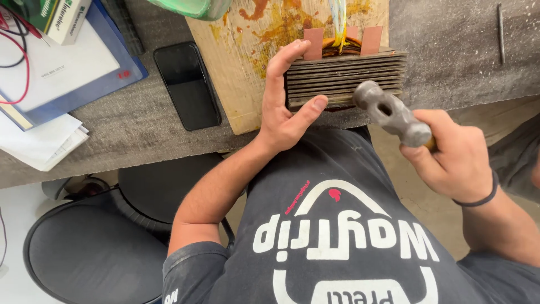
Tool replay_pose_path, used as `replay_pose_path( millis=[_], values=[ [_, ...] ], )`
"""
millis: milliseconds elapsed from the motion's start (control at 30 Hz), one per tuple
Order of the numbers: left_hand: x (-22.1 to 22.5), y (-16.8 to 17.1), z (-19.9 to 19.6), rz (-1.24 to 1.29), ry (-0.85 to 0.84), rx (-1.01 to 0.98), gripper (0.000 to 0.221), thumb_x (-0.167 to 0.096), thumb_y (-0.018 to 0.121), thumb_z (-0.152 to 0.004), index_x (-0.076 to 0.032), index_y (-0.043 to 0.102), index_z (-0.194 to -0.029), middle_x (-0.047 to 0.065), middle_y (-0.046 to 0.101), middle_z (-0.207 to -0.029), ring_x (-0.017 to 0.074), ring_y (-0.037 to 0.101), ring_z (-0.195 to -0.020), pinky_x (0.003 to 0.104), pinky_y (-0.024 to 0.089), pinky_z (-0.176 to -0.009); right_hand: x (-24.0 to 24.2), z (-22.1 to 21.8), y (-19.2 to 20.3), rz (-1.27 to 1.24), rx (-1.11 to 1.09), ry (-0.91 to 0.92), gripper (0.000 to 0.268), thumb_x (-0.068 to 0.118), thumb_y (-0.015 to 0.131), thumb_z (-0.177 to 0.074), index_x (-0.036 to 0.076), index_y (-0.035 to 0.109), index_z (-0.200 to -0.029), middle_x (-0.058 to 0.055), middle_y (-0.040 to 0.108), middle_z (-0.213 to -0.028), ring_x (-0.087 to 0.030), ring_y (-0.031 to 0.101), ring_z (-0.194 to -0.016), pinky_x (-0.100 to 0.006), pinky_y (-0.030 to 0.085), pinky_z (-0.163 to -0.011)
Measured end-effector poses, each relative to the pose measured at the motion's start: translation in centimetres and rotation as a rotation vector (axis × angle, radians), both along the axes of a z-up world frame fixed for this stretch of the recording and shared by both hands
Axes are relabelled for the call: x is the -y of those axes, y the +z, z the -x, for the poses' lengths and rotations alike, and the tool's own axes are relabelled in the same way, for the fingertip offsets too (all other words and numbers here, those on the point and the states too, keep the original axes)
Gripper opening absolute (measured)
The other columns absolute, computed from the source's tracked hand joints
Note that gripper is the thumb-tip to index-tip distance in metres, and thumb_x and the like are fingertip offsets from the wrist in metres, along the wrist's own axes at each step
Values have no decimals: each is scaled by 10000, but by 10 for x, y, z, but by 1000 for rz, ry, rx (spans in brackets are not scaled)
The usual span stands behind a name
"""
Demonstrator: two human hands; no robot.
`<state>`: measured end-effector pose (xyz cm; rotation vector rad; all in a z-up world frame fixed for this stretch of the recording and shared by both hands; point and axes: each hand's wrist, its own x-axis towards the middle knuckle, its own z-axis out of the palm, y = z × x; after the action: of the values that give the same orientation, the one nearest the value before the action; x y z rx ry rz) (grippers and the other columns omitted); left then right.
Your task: Assembling a laminated metal core by inserting plates and seating them with a hammer
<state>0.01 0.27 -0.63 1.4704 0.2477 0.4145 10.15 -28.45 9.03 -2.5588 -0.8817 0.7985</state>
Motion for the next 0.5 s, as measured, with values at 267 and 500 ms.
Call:
replay_pose_path(
  millis=[267, 500],
  values=[
    [-18, -19, 3, 284, -155, 165, 600, -454, 514, -1113, -146, 354, -1603, 44, 450, -1638, 197, 418, -1579, 446, 342, -1413, 24, 8, -3, 392, -166, -21, 389, 370, 773, -645, 239, 690, -1001, 32, 695, -896, -154, 649, -779, -314, 479, -758],
    [-29, -20, 5, 321, -225, 169, 541, -457, 411, -1146, -110, 437, -1560, 39, 475, -1615, 222, 344, -1617, 487, 246, -1440, -7, 7, -5, -155, -67, 91, 506, 373, 601, -906, 72, 622, -1313, -123, 724, -1154, -359, 716, -905, -456, 508, -768]
  ],
)
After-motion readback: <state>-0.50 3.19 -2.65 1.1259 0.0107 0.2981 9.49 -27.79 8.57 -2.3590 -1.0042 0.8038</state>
